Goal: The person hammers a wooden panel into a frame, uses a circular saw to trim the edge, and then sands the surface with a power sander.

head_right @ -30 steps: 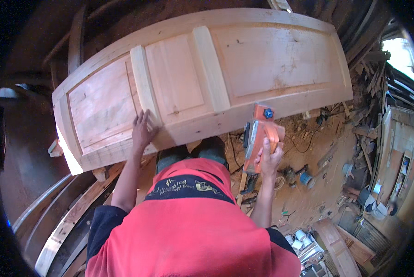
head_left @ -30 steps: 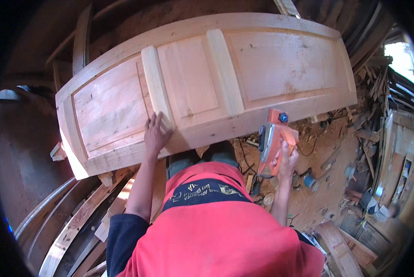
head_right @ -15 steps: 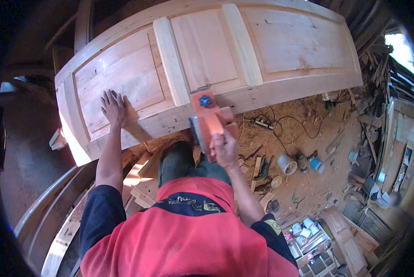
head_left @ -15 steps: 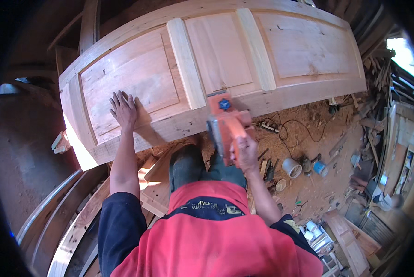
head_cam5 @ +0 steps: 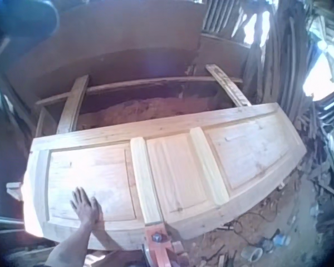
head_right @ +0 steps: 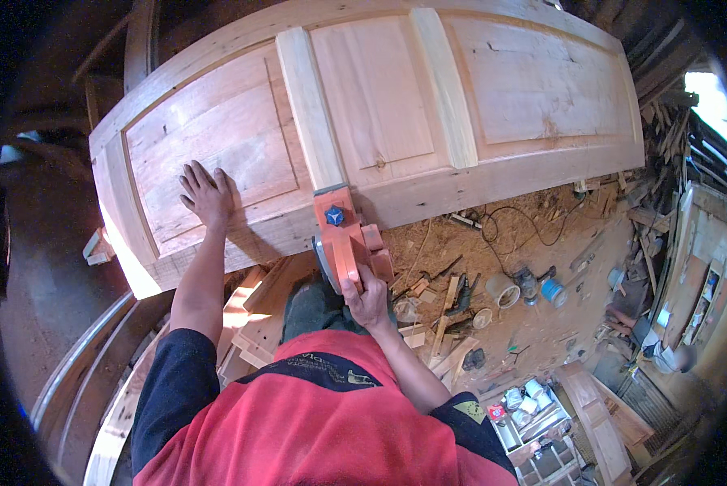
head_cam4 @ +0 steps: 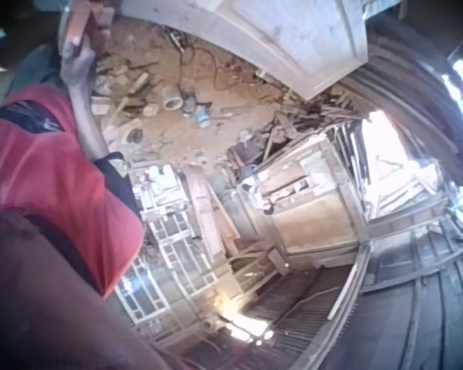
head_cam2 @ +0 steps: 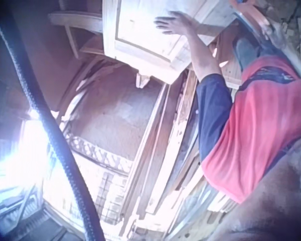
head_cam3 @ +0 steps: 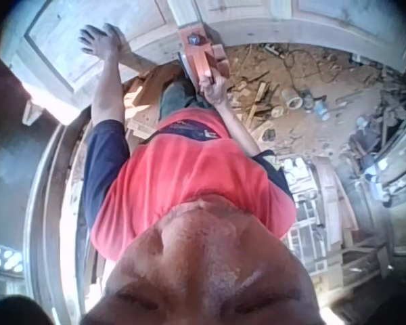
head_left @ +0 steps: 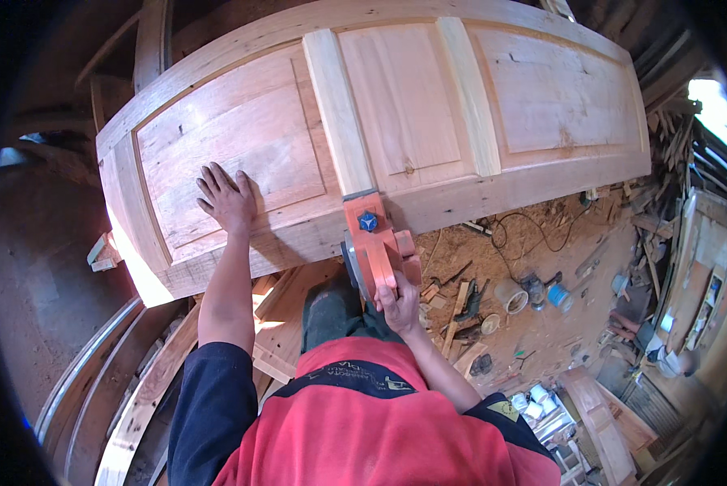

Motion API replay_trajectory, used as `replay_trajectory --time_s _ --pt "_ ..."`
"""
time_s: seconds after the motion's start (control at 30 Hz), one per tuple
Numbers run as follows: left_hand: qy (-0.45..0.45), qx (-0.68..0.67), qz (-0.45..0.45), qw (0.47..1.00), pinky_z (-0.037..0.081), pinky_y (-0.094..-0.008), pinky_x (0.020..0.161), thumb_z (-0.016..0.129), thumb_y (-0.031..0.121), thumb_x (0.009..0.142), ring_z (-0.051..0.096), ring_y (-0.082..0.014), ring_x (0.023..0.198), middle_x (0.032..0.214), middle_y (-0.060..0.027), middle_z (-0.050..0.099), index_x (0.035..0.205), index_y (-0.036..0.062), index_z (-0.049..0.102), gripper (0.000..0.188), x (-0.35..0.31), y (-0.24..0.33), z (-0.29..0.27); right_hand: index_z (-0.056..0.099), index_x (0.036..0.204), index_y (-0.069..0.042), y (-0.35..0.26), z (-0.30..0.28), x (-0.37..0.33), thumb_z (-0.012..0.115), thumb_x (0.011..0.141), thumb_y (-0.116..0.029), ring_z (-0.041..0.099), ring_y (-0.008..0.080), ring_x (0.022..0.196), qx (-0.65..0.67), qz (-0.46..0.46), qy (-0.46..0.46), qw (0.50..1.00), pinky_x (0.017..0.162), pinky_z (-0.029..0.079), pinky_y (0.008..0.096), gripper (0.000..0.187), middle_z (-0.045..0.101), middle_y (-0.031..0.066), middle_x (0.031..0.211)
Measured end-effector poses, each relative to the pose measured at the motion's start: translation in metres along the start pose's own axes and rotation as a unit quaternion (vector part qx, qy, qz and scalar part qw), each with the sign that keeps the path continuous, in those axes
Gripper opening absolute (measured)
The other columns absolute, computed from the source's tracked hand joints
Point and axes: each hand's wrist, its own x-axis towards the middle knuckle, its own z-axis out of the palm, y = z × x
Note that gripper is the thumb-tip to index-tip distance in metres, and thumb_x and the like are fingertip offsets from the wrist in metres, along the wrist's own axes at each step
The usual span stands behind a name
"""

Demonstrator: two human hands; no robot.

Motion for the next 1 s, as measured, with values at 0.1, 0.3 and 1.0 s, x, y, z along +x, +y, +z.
replay_trajectory --time_s 0.1,0.3,1.0 --pt "0.001 0.002 0.000 1.000 0.009 -0.0579 0.124 0.043 0.053 0.101 0.014 -0.0318 0.157 0.170 -0.0083 0.019 0.162 0.0149 0.025 0.074 0.000 0.001 -0.001 0.064 0.107 0.001 -0.010 0.006 0.028 0.056 0.099 -0.053 0.070 0.0317 0.063 0.009 -0.011 -0.006 1.000 0.056 0.052 0.0421 0.055 0.065 0.0164 0.070" --pt "-0.007 -0.018 -0.011 1.000 0.008 -0.0577 0.124 0.044 0.052 0.100 0.013 -0.0319 0.157 0.170 -0.0078 0.019 0.162 0.0155 0.026 0.074 0.001 0.003 -0.008 0.064 0.102 -0.002 -0.056 0.026 0.112 0.056 0.100 -0.051 0.064 0.0193 0.050 0.044 -0.027 -0.004 0.999 0.048 0.050 0.0360 0.049 0.061 0.0067 0.059" --pt "0.003 -0.040 0.013 0.999 0.009 -0.0591 0.123 0.047 0.052 0.098 0.017 -0.0342 0.156 0.168 -0.0109 0.024 0.161 0.0132 0.030 0.076 0.003 0.001 -0.011 0.060 0.081 -0.009 -0.202 0.106 0.479 0.057 0.099 -0.056 0.055 0.0129 0.040 0.024 -0.196 0.090 0.976 0.039 0.044 0.0288 0.051 0.055 0.0018 0.053"
